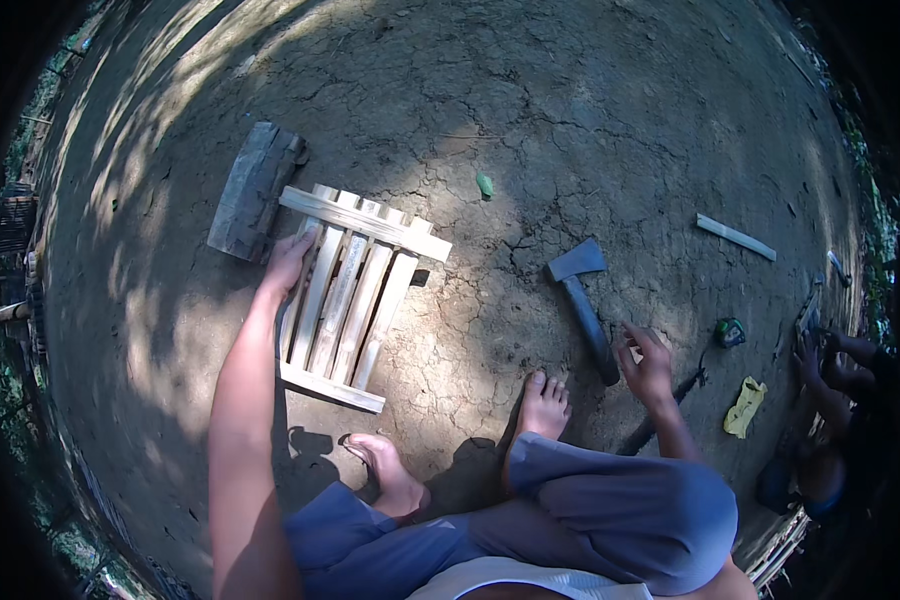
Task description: The person assembles a small bamboo or wood frame on the ground, using a small axe to hammer and shave pieces of wood.
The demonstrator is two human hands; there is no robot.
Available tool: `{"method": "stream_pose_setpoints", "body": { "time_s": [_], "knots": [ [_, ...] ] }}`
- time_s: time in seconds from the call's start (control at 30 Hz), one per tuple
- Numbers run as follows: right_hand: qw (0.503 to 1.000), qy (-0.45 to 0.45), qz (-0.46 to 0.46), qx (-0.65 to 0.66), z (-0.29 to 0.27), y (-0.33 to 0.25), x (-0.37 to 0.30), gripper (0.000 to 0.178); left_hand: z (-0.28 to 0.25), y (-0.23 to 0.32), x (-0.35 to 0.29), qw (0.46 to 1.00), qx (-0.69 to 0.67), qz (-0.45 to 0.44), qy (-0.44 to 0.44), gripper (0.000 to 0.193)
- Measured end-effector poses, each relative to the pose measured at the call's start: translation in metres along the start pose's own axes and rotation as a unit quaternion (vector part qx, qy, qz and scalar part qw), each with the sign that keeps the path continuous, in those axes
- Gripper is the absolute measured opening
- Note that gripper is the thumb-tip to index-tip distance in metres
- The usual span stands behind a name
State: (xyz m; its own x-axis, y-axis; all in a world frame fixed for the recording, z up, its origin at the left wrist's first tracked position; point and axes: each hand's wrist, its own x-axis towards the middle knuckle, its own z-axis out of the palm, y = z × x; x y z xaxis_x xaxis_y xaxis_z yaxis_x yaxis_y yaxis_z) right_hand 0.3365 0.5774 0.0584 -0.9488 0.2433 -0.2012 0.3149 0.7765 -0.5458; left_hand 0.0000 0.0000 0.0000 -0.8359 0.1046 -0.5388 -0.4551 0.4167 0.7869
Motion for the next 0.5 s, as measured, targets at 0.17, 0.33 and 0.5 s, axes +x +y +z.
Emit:
{"method": "stream_pose_setpoints", "body": {
  "time_s": [0.17,0.33,0.5],
  "knots": [
    [0.998,0.029,0.055,-0.023,0.031,-0.01,-0.005,0.033,0.052,-0.023,0.009,0.982,0.176,-0.003,-0.075,0.048],
    [0.998,0.013,0.028,-0.052,0.043,-0.018,0.016,0.049,0.111,0.014,-0.034,0.896,0.419,0.12,0.088,0.047],
    [0.993,-0.068,0.072,-0.064,0.041,-0.021,0.043,0.059,0.121,-0.036,-0.057,0.874,0.433,0.134,0.173,0.063]
  ]
}}
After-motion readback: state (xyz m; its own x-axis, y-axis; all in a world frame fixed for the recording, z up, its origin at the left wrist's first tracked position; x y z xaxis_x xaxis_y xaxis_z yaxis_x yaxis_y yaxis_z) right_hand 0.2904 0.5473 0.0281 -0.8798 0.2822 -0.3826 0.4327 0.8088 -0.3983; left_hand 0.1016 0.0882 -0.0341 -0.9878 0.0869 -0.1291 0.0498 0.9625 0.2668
